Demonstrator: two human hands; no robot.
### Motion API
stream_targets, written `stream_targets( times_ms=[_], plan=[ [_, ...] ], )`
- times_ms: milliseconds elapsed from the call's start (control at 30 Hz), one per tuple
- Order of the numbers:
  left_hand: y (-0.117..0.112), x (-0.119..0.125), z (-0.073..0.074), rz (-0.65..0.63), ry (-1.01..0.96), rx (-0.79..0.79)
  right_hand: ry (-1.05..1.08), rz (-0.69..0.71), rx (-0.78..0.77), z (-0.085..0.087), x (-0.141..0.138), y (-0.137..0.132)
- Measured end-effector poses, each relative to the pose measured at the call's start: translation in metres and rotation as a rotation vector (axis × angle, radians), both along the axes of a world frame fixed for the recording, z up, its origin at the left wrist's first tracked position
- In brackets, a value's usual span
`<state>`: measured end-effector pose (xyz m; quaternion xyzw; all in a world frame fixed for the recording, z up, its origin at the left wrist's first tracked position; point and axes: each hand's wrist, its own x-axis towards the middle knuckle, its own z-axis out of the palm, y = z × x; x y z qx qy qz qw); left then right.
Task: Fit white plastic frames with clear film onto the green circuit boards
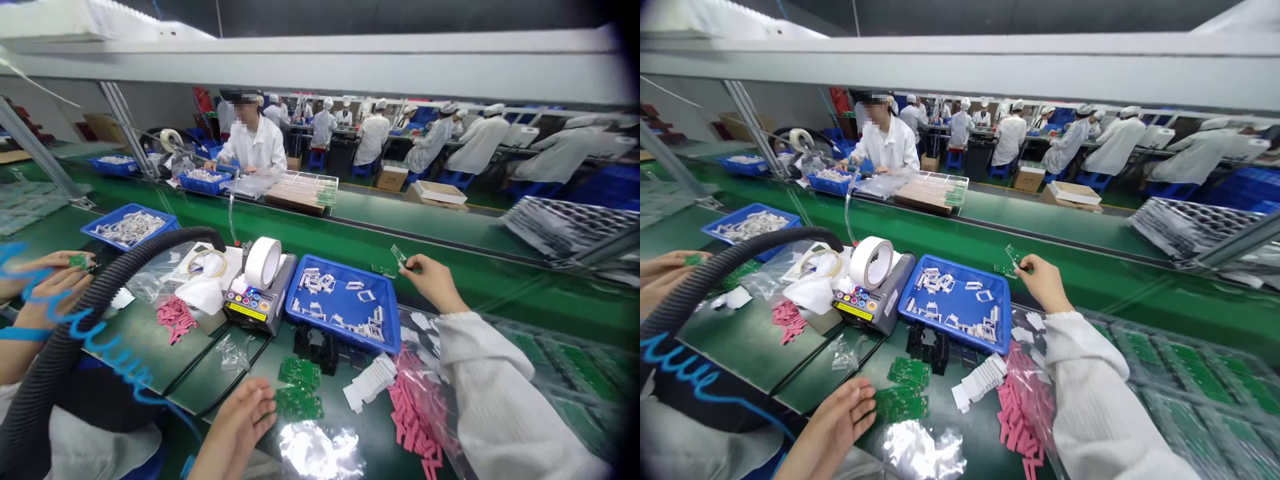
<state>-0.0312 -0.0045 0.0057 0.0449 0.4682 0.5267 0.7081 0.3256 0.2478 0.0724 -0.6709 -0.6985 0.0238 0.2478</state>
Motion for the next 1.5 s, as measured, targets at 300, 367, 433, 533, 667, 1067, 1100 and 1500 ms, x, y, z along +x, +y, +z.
stream_targets(
  times_ms=[300, 367, 433, 533, 667, 1067, 1100, 1500],
  plan=[
    [-0.031, -0.026, -0.017, 0.330, 0.011, -0.083, -0.215, 0.359, -0.218, -0.050, -0.014, 0.074],
    [-0.033, -0.026, -0.008, 0.374, 0.049, -0.052, -0.245, 0.410, -0.184, -0.047, -0.020, 0.077],
    [-0.033, -0.027, -0.001, 0.392, 0.100, -0.025, -0.251, 0.447, -0.127, -0.038, -0.023, 0.080],
    [-0.026, -0.031, 0.007, 0.357, 0.237, 0.032, -0.226, 0.480, -0.058, -0.013, -0.029, 0.077],
    [0.003, -0.033, 0.011, 0.231, 0.689, 0.221, -0.154, 0.527, 0.003, 0.026, -0.067, 0.033],
    [0.076, -0.018, -0.001, 0.213, 1.798, 0.501, -0.042, 0.993, 0.048, 0.025, -0.199, -0.124],
    [0.076, -0.017, -0.002, 0.211, 1.846, 0.500, -0.032, 0.987, 0.029, 0.023, -0.201, -0.123],
    [0.081, -0.011, -0.008, 0.260, 1.967, 0.487, 0.012, 0.955, 0.003, 0.004, -0.220, -0.114]
  ],
)
